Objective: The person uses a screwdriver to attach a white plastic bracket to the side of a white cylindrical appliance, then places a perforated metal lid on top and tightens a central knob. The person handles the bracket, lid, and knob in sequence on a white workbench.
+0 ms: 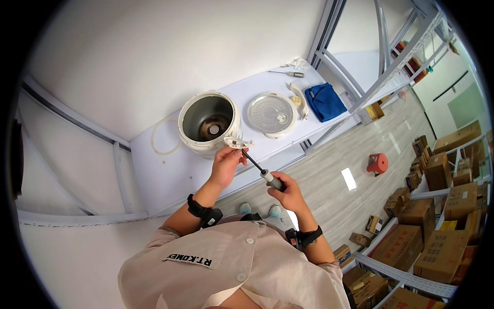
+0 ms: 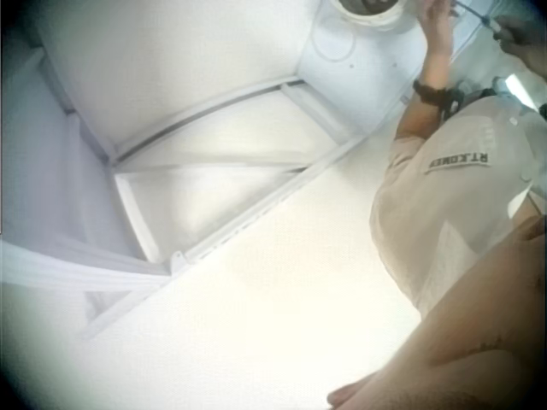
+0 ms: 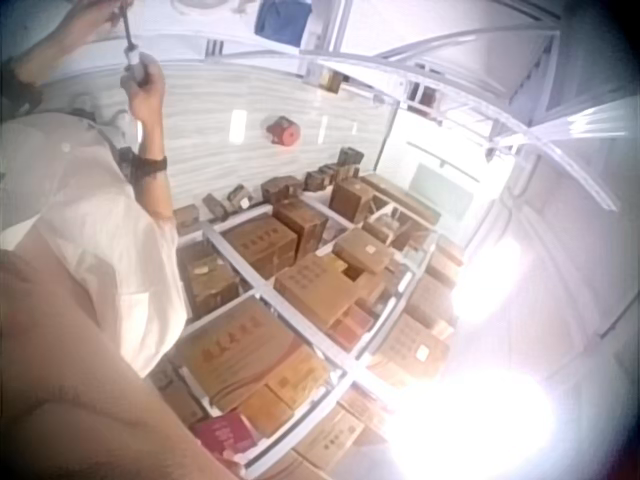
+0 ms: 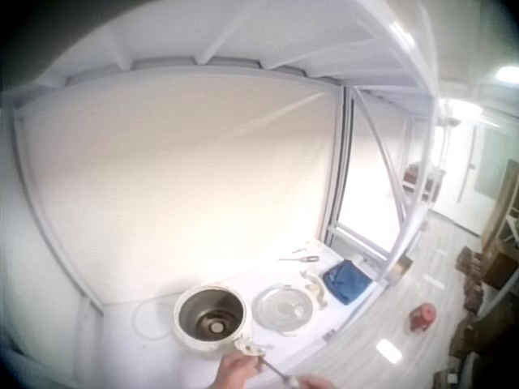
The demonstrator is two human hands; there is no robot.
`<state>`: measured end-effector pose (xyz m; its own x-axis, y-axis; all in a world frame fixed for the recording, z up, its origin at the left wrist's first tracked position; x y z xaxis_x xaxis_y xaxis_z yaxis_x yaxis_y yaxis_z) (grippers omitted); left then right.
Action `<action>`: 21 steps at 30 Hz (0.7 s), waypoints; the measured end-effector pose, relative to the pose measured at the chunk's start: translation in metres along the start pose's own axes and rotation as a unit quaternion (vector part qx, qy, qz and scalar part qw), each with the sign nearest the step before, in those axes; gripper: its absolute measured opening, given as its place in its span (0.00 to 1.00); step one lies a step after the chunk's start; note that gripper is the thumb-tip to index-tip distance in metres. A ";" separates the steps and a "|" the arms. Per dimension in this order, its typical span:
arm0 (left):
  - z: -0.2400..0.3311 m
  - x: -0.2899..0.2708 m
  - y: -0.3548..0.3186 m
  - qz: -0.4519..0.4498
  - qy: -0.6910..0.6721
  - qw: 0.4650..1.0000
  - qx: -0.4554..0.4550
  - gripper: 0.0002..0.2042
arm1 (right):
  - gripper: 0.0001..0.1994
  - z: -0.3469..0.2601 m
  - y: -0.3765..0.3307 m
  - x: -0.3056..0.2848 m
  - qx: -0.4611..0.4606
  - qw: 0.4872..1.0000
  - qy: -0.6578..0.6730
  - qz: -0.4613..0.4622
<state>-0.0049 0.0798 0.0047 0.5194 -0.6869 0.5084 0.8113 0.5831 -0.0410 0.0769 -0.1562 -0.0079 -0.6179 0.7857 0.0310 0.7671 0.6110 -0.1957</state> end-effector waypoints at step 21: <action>0.026 -0.002 0.005 0.045 -0.061 0.996 0.055 0.29 | 0.27 0.006 0.037 0.008 -0.039 0.999 -0.023 -0.007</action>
<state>-0.0086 0.0953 0.0260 0.5464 -0.5757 0.6082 0.7257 0.6880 -0.0008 0.0999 -0.1279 -0.0208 -0.6345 0.7728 -0.0123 0.7684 0.6290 -0.1177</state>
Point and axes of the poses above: each hand's wrist, its own y-axis towards the middle knuckle, its own x-axis out of the palm, z = x × y, the point moved 2 cm from there along y, towards the middle knuckle, and after that the axes turned 15 degrees about z, right-handed, at the moved point
